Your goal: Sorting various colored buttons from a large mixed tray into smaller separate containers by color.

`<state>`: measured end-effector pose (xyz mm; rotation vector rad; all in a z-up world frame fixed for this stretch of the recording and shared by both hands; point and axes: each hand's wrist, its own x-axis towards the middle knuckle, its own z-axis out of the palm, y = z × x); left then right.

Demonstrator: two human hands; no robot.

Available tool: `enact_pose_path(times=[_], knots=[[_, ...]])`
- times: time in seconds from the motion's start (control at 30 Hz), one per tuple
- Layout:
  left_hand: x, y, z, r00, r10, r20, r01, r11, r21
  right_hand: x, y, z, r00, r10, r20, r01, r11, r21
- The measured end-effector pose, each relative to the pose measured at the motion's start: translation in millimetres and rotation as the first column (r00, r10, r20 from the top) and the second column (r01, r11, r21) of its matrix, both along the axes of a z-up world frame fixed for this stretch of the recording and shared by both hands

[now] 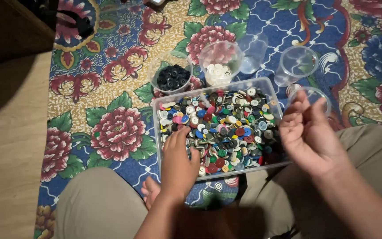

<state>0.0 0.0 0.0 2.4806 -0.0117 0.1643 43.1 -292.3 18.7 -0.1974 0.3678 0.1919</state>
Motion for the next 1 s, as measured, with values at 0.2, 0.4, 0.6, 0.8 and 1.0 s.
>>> enact_pose_path(times=[0.2,0.4,0.6,0.8,1.0], knots=[[0,0,-2,1.0,0.009,-0.004,-0.009,1.0,-0.005,-13,69,60,0.898,0.019,-0.44,-0.41,0.4,-0.82],[0,0,7,0.989,0.002,-0.148,-0.002,1.0,-0.003,-30,73,-63,0.924,0.186,-0.334,-0.116,-0.697,-0.708],[1,1,13,0.982,-0.017,-0.19,0.01,0.999,-0.038,-24,124,12,0.844,0.523,-0.119,0.159,-0.455,-0.876],[2,5,11,0.98,-0.05,-0.195,0.044,0.998,-0.035,-39,135,23,0.798,0.597,-0.085,0.227,-0.429,-0.874],[2,6,17,0.973,-0.058,-0.221,0.041,0.996,-0.082,-38,59,-56,0.921,0.342,-0.186,0.13,-0.721,-0.681]])
